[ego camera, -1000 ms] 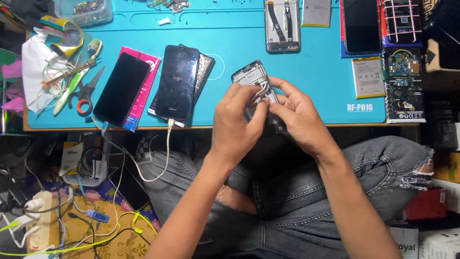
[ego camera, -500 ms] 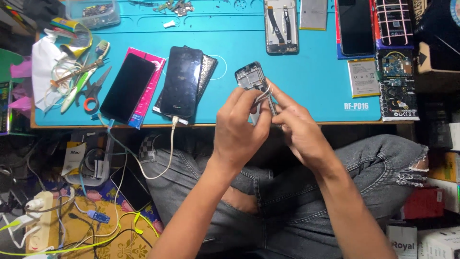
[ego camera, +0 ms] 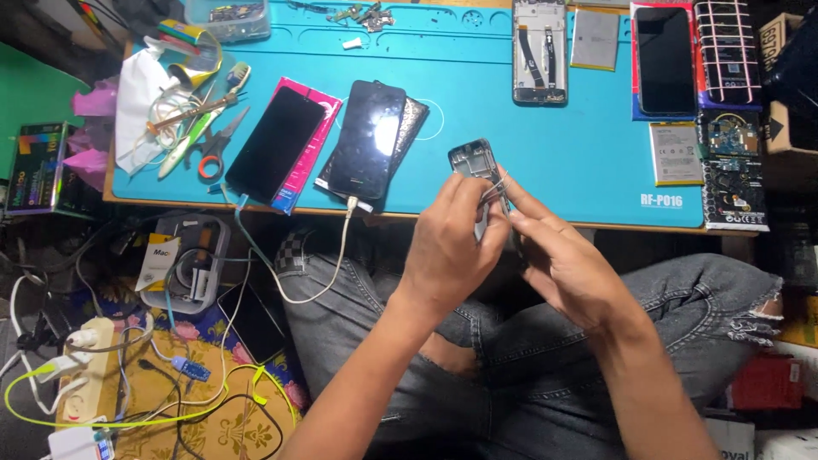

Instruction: The person is inspecting a mobile phone frame and preparing a replacement screen assembly by opening its packaging.

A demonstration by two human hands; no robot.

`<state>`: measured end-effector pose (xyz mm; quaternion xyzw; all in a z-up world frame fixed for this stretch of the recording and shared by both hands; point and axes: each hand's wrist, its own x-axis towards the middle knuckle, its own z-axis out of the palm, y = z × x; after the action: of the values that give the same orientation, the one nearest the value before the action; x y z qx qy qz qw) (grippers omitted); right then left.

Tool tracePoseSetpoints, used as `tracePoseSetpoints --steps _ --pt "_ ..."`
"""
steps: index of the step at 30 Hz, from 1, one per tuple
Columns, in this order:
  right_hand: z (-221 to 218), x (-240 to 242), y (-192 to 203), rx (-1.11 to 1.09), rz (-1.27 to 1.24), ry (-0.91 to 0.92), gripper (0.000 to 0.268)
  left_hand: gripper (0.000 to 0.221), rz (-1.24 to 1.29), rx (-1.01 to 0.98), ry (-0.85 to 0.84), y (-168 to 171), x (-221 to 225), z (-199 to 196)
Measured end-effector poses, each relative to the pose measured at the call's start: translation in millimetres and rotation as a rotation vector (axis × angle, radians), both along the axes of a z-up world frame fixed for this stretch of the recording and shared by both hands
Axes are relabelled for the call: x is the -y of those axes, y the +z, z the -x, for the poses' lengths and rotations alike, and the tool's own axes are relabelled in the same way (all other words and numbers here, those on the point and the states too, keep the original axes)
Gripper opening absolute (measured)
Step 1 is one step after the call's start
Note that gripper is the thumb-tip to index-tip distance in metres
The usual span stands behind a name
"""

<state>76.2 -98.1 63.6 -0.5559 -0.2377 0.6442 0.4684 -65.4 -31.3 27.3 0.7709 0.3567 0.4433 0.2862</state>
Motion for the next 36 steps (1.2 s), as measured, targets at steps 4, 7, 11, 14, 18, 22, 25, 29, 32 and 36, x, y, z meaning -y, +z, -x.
tracePoseSetpoints --steps 4,7,11,14,18,22,25,29,32,36 --pt "7 -2 9 0.02 0.065 -0.005 0.065 0.007 0.042 0.023 -0.027 4 1 6" --pt "4 -3 8 0.02 0.065 -0.001 0.065 0.007 0.081 0.034 -0.047 6 0 8" --pt "-2 -7 13 -0.071 0.119 -0.064 0.069 0.007 0.122 0.078 -0.045 6 -7 12" --pt "-17 -10 0 -0.161 0.109 -0.12 0.07 0.005 0.164 0.125 -0.033 17 -5 12" --pt "-41 -14 -22 -0.411 -0.026 -0.186 0.055 0.027 0.223 0.174 -0.066 39 3 4" --pt "-49 -33 -25 -0.444 -0.032 -0.215 0.067 0.022 0.237 0.13 -0.087 32 6 -14" --pt "-57 -46 -35 -0.477 -0.091 -0.237 0.071 0.016 0.309 0.165 -0.07 27 8 -29" --pt "-49 -49 -28 -0.421 -0.099 -0.26 0.079 0.011 0.317 0.13 -0.035 18 5 -44" --pt "-47 -46 -34 -0.464 -0.114 -0.272 0.071 0.013 0.312 0.099 -0.026 12 0 -51" --pt "-58 -53 -50 -0.474 -0.22 -0.268 0.057 0.012 0.262 -0.013 0.002 18 -11 -56"
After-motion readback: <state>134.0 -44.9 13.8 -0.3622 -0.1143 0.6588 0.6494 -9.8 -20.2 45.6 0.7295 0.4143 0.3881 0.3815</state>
